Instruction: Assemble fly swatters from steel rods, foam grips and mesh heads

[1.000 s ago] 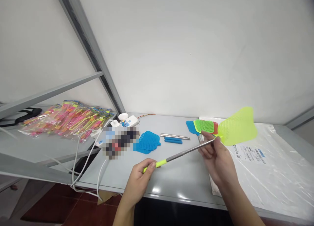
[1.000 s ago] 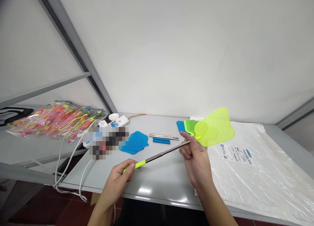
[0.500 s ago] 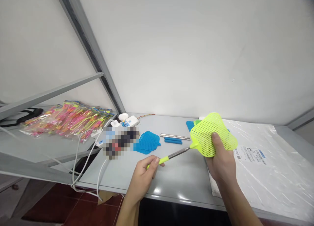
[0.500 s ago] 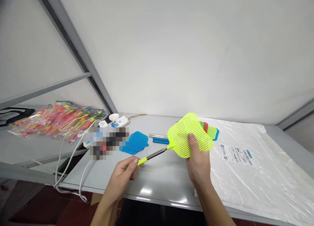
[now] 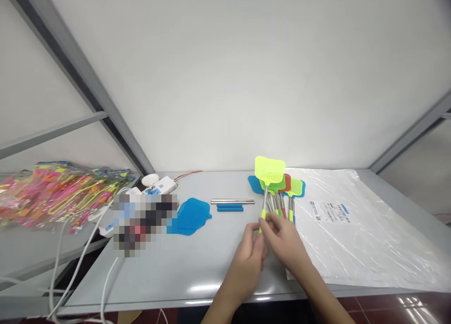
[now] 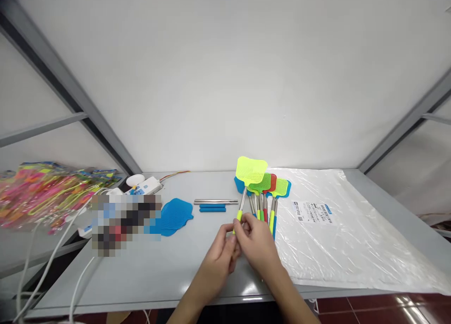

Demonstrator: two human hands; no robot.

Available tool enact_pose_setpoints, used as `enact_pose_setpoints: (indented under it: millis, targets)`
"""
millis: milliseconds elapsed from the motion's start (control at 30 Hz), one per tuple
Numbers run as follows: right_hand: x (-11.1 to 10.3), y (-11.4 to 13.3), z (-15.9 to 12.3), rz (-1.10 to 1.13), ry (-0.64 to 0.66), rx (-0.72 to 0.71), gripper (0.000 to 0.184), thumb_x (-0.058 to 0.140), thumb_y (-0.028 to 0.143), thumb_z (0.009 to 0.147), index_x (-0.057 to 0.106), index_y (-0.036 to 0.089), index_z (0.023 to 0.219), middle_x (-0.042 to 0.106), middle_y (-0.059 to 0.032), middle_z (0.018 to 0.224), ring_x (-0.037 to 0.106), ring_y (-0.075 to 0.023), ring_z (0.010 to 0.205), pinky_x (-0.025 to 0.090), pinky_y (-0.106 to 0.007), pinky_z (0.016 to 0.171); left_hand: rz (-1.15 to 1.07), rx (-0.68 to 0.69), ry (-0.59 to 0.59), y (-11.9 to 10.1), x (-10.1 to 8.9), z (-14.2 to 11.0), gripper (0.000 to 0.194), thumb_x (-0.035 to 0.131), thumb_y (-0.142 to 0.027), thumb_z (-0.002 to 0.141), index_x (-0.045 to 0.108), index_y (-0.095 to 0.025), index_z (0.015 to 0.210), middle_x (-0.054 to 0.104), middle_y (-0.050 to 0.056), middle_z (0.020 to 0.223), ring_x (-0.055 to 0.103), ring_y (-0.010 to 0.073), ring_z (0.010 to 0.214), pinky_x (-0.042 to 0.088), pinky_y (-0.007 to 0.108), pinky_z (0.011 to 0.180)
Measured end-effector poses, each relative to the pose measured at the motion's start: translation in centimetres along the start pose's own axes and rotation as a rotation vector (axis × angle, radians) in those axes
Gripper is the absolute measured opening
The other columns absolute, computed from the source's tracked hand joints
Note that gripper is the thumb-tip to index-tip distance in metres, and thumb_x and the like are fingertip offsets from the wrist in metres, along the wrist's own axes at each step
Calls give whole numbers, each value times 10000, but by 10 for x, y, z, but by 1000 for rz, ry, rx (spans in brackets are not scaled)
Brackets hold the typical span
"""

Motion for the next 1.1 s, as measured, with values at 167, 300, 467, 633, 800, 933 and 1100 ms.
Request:
enact_pose_setpoints:
  millis: [167,300,467,633,800,933,1100]
  targets:
    - [-62,-24,17,-312,-153,110,397,449,466,895,415,226,580,497,22,525,440,-143,519,297,-268,520,555,238,101,-27,37,24,312,404,-417,979,537,-234,1194,581,13,787,504,165,670,328,281,599]
    - [-82,-41,32,-463,-143,171,395,400,418,899,427,226,554,539,-1,528,468,-156,528,281,-275,520,821,401,138,-37,55,41,257,462,-354,955,566,-215,1145,617,66,926,552,214,813,374,316,685]
    - [-78,-59,46,-573,-76,221,374,415,378,876,491,217,547,572,-30,544,480,-160,510,247,-279,504,1002,517,58,-32,45,49,226,518,-345,939,570,-201,1105,585,69,975,525,232,915,414,345,779]
    - [-70,-68,51,-688,1,248,369,427,398,870,538,214,570,607,-46,589,505,-170,525,229,-280,506,1025,510,22,-17,32,47,227,506,-365,950,544,-203,1104,581,51,951,512,229,899,432,359,781]
    - [-65,-71,50,-777,56,220,414,378,451,910,565,215,626,625,-57,632,543,-186,566,235,-284,525,1027,514,49,-10,32,47,232,515,-382,947,541,-207,1097,595,48,970,508,234,903,438,381,797]
    - [-63,-74,49,-801,100,196,448,340,487,935,573,221,660,643,-54,664,566,-186,591,247,-276,529,1030,509,69,-9,34,48,270,525,-394,941,536,-209,1138,598,55,1003,509,242,925,446,399,820]
    - [-61,-74,46,-810,136,189,497,293,514,955,592,230,678,664,-55,687,585,-190,611,272,-271,531,1026,529,68,-11,33,46,333,532,-395,936,524,-205,1208,577,74,1055,501,250,973,454,416,852]
Point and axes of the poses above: each hand's wrist, its own z-axis towards the middle knuckle, its own x-axis out of the palm, y = z × x, the point moved 7 cm from there along z, towards the middle knuckle
